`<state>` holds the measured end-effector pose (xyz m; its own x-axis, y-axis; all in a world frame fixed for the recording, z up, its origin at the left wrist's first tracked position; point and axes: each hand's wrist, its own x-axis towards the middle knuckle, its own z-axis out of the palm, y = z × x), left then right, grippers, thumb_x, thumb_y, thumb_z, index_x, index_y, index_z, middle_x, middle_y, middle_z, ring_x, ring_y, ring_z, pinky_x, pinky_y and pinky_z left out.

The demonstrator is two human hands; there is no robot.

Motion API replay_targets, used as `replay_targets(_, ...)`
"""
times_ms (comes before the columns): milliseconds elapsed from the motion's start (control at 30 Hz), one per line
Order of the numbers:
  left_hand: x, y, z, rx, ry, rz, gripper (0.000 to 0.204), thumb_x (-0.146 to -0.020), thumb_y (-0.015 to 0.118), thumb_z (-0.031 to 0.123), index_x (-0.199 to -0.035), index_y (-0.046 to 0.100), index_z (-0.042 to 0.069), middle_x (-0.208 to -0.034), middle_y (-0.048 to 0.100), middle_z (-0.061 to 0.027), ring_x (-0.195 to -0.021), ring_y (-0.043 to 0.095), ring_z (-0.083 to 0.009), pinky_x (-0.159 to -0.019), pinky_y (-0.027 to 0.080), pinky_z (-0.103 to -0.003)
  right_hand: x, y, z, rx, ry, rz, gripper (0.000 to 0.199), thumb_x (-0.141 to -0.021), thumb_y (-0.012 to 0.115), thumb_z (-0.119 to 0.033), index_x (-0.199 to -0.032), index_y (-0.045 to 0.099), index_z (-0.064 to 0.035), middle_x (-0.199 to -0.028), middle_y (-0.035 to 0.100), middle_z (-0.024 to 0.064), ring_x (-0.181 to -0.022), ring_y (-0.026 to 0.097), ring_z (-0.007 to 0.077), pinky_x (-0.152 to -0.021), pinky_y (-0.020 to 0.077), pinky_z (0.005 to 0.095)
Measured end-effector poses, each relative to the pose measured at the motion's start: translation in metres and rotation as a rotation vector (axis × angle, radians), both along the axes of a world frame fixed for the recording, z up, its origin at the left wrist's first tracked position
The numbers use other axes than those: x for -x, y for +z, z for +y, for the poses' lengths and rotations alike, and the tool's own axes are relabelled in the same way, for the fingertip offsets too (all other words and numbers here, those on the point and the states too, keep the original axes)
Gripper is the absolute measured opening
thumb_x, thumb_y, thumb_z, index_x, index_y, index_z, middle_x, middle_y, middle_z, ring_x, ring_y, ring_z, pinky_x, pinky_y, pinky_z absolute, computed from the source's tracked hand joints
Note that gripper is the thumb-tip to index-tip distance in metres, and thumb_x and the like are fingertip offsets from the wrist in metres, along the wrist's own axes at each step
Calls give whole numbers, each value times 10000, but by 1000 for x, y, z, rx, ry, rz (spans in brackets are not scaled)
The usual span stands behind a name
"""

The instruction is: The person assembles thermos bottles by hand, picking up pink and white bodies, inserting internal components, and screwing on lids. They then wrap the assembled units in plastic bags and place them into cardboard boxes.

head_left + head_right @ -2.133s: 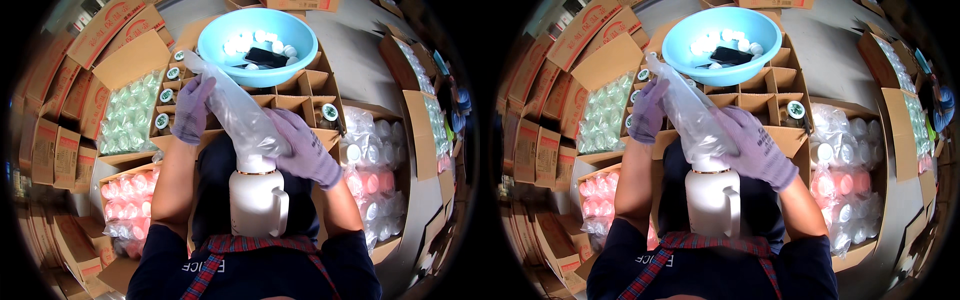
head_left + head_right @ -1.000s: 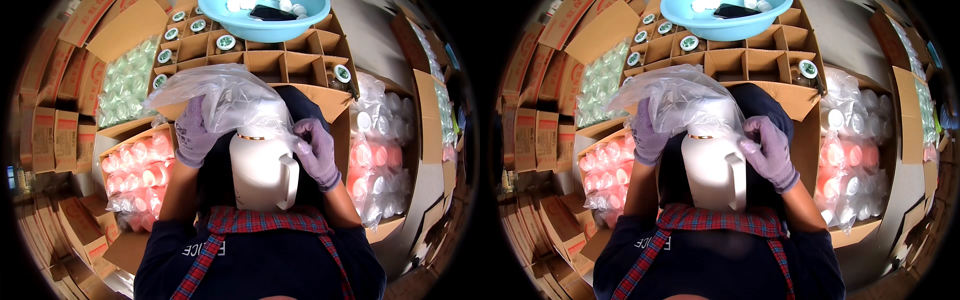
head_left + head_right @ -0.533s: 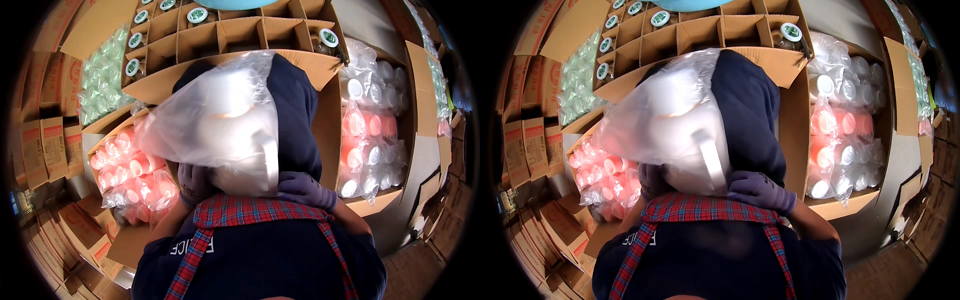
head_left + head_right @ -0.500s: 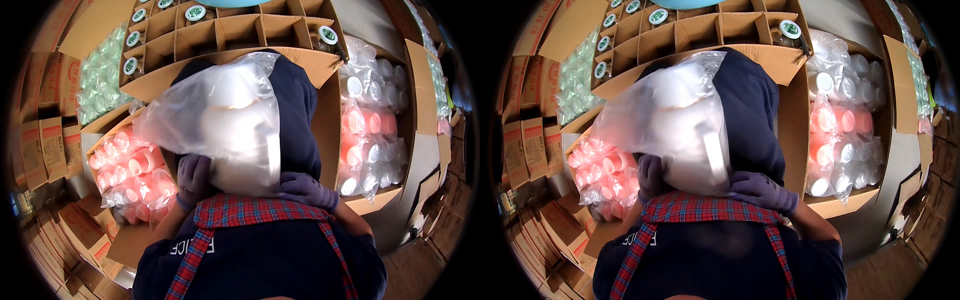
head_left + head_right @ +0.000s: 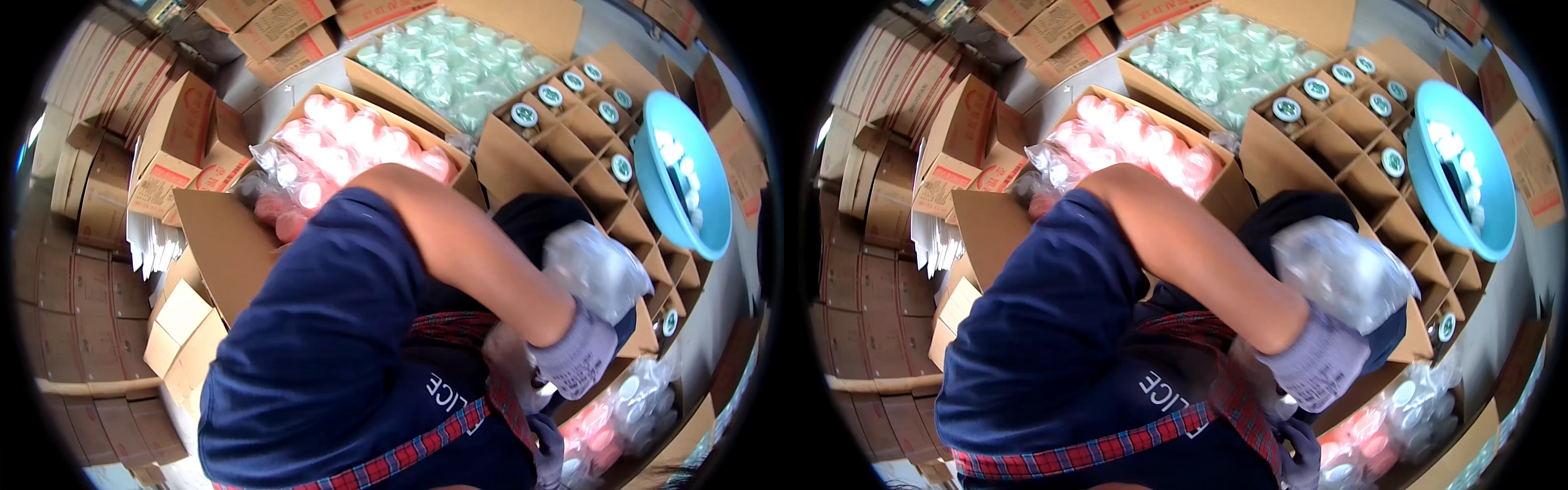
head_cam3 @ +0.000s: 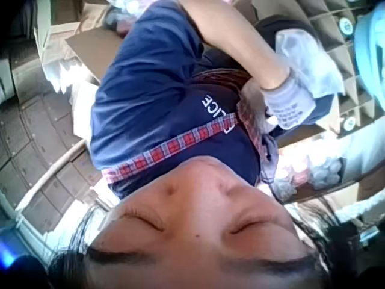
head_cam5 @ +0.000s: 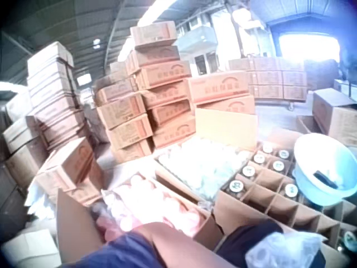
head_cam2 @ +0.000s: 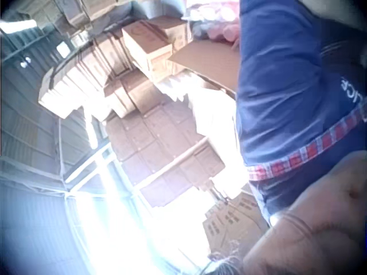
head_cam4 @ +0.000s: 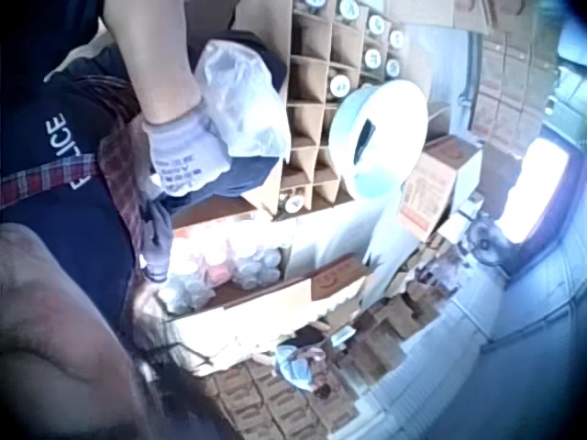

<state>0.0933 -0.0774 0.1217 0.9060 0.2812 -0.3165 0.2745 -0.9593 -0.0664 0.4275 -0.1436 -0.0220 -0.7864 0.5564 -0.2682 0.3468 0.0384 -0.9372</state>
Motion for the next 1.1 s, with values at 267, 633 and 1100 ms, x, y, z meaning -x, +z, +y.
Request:
replay_targets(267,244,-15,-111,-543,1701,-743,502,-872,715,545,-1001,730,60,-789,696,-144,-703,688,-311,-673,541,-407,33,-19,11,-134,-554,-49,329,-907,633,-96,-1207,648,37,-1173,648,169,-1062,624,255,-941,481,353)
replay_targets(633,322,-209,-113,320,1707,422,484,-885,667,529,-1103,766,109,-1061,764,-125,-999,735,-300,-859,573,-441,89,4,59,-388,-468,-310,174,-929,611,-99,-1007,676,41,-866,671,159,-784,627,247,-713,494,340)
replay_targets(1100,306,-387,-64,575,1866,76,358,-1013,494,272,-1230,724,102,-1230,721,-117,-1140,688,-311,-887,566,-475,89,-14,56,-240,-689,-334,132,-937,594,-73,-867,653,22,-768,634,83,-666,549,161,-622,444,298)
